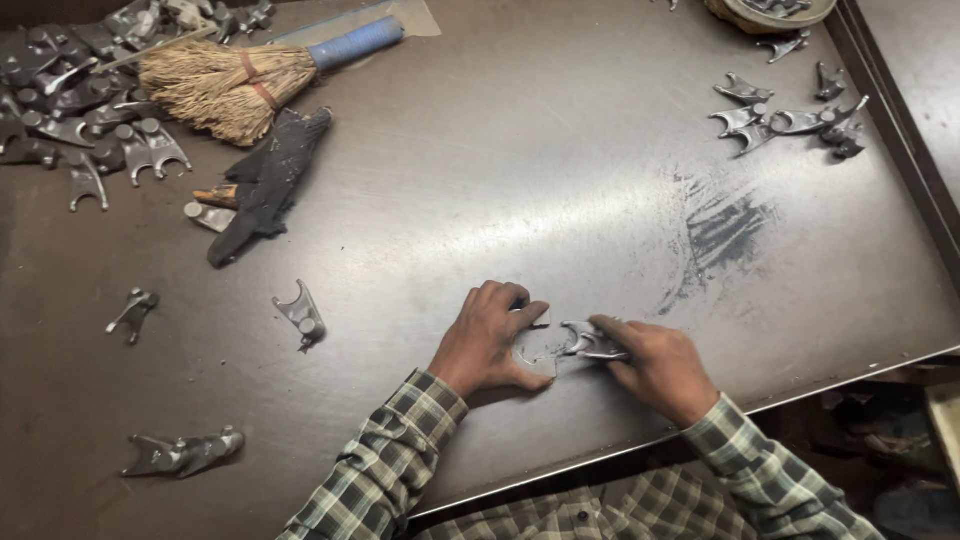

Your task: The person repeatedly rubs small metal parts against a fixed metal block on a workbench, then places each part into a nearby bowl. The person handles the parts one at a time, turning them over and rubbing different edges against the block before moving them aside.

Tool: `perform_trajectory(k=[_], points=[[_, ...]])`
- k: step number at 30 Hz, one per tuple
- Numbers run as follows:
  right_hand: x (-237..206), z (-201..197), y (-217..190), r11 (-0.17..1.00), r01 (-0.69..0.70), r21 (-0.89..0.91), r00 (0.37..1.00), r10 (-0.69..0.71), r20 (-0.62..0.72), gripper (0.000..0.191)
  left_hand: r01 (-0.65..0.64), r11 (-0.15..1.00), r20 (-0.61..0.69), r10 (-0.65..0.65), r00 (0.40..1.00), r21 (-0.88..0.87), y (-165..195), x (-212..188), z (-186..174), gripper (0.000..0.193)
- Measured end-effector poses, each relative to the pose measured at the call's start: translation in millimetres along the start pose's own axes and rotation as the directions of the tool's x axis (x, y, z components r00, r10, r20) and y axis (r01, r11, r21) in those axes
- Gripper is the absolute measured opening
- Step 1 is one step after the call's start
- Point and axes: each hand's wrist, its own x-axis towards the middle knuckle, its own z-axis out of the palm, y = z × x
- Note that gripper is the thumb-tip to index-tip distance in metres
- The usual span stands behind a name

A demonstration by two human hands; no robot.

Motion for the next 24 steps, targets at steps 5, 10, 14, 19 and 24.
perform_trajectory(k=[5,10,14,19,24], points=[[-1,14,-17,0.999,0.029,0.011,0.999,-0.029,-0.043,0.062,-0.008,1.000,-0.025,0.008,1.000,0.002,3,-1,-2,0.089],[0,19,-31,0.996,0.093,0.003,0.990,-0.092,-0.109,0.064,-0.019,1.000,-0.030,0.019,0.999,0.001,6,-3,-8,0.088],[-3,13,-35,0.999,0.045,0.002,0.998,-0.045,-0.053,0.065,-0.023,1.000,-0.029,0.022,0.999,-0.013,12,-5,-11,0.088],[-19,12,-4,0.993,0.064,-0.094,0.997,-0.067,-0.035,0.052,0.147,0.989,0.088,-0.145,0.986,-0.015,24,-3,-14,0.097],[-37,-9,62,0.937,0.206,-0.281,0.950,-0.261,-0.173,0.031,0.084,0.996,0.018,-0.084,0.996,0.038,26,8,-17,0.094]])
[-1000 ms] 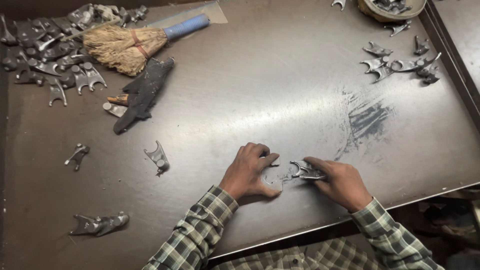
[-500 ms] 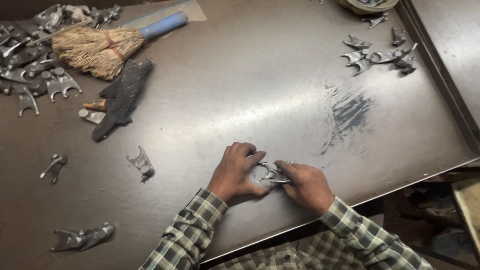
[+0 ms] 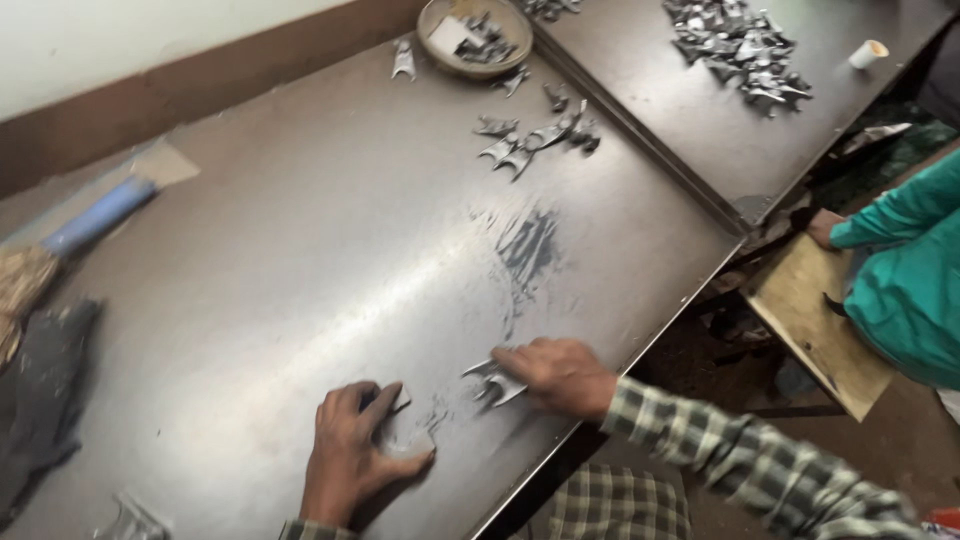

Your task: The person repeatedly rubs small metal parts against a fixed metal block on a workbench, then places each part into a nearby bowl. The person handles the parts one at a time, turning them over and rubbing different edges against the block before moving them aside.

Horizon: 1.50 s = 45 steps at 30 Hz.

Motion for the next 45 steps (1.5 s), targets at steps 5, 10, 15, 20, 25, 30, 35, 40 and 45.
perform_trajectory(k=[5,10,15,20,25,30,35,40,45], points=[[17,-114,159,0.872,-0.290,-0.395,0.957,0.270,-0.105,0.021,0.042,0.999,0.049,-0.043,0.998,0.022,-3,12,5,0.096],[57,-163,236,0.704,-0.612,-0.360,0.760,0.398,-0.514,0.081,-0.003,1.000,0.017,0.003,1.000,-0.005,-6,22,5,0.094],[132,-102,238,0.712,-0.702,0.023,0.674,0.674,-0.302,0.075,-0.049,0.999,0.027,0.049,0.998,-0.024,-17,43,10,0.097],[182,-68,291,0.494,-0.817,0.297,0.457,0.869,-0.188,0.081,-0.186,0.981,-0.048,0.183,0.982,-0.048,-50,74,26,0.094],[232,-47,340,0.432,-0.805,0.407,0.438,0.895,-0.084,0.092,-0.169,0.985,-0.005,0.169,0.986,0.044,-76,115,50,0.042],[284,-17,358,0.455,-0.886,0.093,0.462,0.883,0.080,0.093,-0.130,0.987,-0.013,0.132,0.991,0.100,-92,138,73,0.037],[298,24,344,0.631,-0.766,0.122,0.642,0.759,0.108,0.080,-0.107,0.985,-0.081,0.118,0.990,0.133,-106,149,90,0.029],[289,55,361,0.488,-0.543,0.683,0.762,0.628,0.157,0.049,-0.309,0.948,-0.079,0.315,0.946,0.079,-128,174,98,0.027],[326,48,429,0.737,-0.398,0.546,0.637,0.650,-0.413,0.043,-0.262,0.958,-0.263,0.284,0.922,0.119,-131,189,108,0.017]])
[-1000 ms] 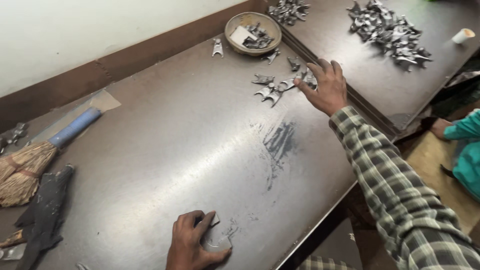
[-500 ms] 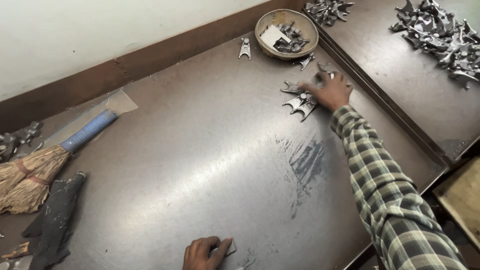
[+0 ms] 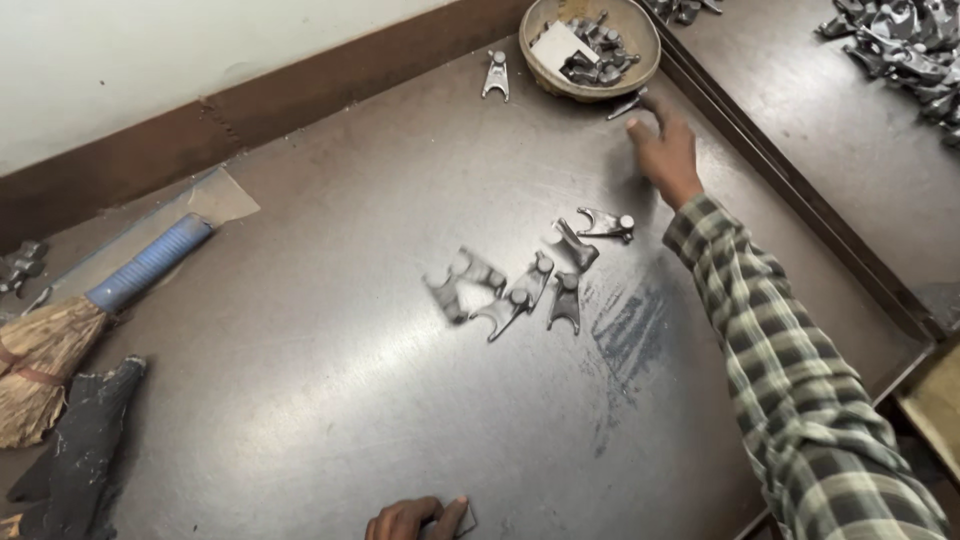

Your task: The person repeatedly rubs small metal parts against a fixed metal block on a workbench, then places each part into a nearby bowl. The person handles the parts one at a time, turning them over and rubbing different edges against the block before moving them aside.

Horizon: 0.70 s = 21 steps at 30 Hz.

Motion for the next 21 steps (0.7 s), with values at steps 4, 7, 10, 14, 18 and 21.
perform_trajectory(k=[4,7,10,14,18,21], points=[[34,23,0,0.968,-0.235,-0.092,0.972,0.231,-0.052,0.045,0.563,0.827,0.443,-0.507,0.739,0.008,-8,15,8,0.026],[36,34,5,0.924,-0.136,-0.358,0.987,0.094,-0.133,0.040,0.493,0.868,0.457,-0.416,0.786,-0.058,-15,21,11,0.020],[33,39,19,0.898,-0.009,-0.440,0.991,-0.050,-0.122,0.028,0.741,0.651,0.607,-0.659,0.444,0.166,-23,20,19,0.038],[22,40,33,0.946,-0.173,-0.275,0.984,0.176,-0.015,0.020,0.187,0.980,0.190,-0.172,0.967,-0.066,-26,1,26,0.019],[-2,41,17,0.997,-0.058,0.043,0.970,0.046,0.238,0.037,0.656,0.755,0.448,-0.590,0.672,0.011,-34,-3,36,0.030],[-29,45,-9,0.999,-0.037,-0.030,0.784,0.048,0.619,0.030,0.211,0.977,0.132,-0.209,0.969,-0.004,-32,-13,34,0.015]])
